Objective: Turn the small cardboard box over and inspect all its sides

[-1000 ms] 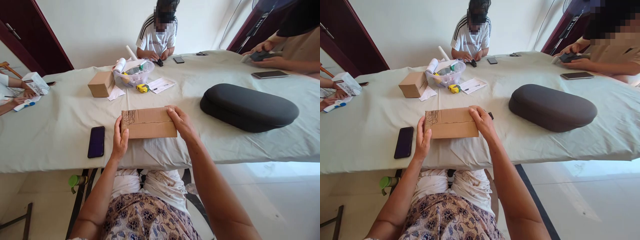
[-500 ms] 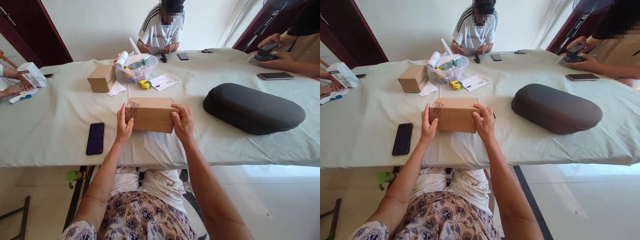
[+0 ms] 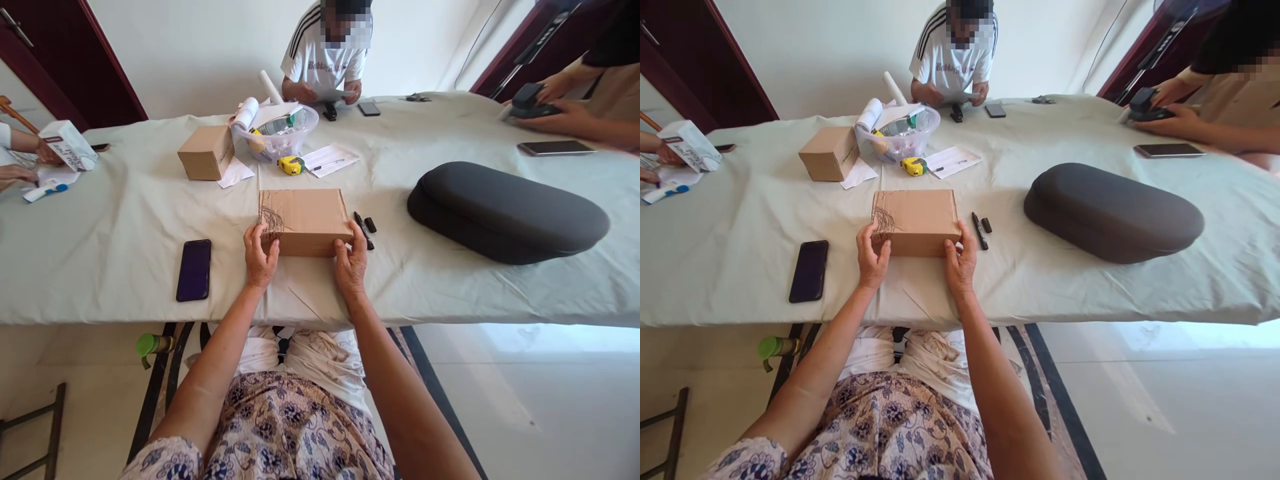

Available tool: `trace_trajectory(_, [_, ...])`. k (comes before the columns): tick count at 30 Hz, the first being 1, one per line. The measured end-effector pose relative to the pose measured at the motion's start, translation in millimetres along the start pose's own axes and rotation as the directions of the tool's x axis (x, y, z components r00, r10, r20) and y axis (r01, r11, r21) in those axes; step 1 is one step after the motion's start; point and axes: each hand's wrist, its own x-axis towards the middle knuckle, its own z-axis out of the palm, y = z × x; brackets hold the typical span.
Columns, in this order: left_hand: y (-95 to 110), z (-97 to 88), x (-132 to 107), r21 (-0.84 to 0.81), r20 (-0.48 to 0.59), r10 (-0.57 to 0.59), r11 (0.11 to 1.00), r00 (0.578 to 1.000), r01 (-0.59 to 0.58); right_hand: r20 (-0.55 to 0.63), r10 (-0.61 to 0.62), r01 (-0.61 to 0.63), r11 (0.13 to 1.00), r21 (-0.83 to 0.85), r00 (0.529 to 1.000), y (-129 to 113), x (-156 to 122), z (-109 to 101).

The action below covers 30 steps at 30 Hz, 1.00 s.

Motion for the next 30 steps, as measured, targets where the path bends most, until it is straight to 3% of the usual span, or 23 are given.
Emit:
trace_trajectory(6, [0, -0.4, -1, -0.029, -0.001, -0.026, 0.999, 1.0, 0.026, 0.012, 0.002, -0.002, 1.0, 0.002, 1.0, -3, 0, -3])
trace_trajectory(11, [13, 5.5, 5, -0.001, -0.057, -0.101, 0.995, 0.993, 0.101, 0.03, 0.046, -0.046, 0.999, -0.025, 0.998, -12, -2, -2])
trace_trajectory(17, [34, 20.7, 9, 0.115, -0.091, -0.202, 0.97, 0.975, 0.212, -0.143, 0.049, -0.082, 0.968, -0.238, 0.988, -33, 2, 15])
trace_trajectory(22, [38, 27.6, 4, 0.146, -0.118, -0.217, 0.961, 0.969, 0.233, -0.191, 0.005, -0.068, 0.943, -0.327, 0.982, -35, 3, 29])
trace_trajectory(30, [30, 21.6, 1, 0.075, -0.115, -0.194, 0.976, 0.974, 0.203, -0.161, 0.017, -0.053, 0.973, -0.226, 0.987, -36, 4, 17])
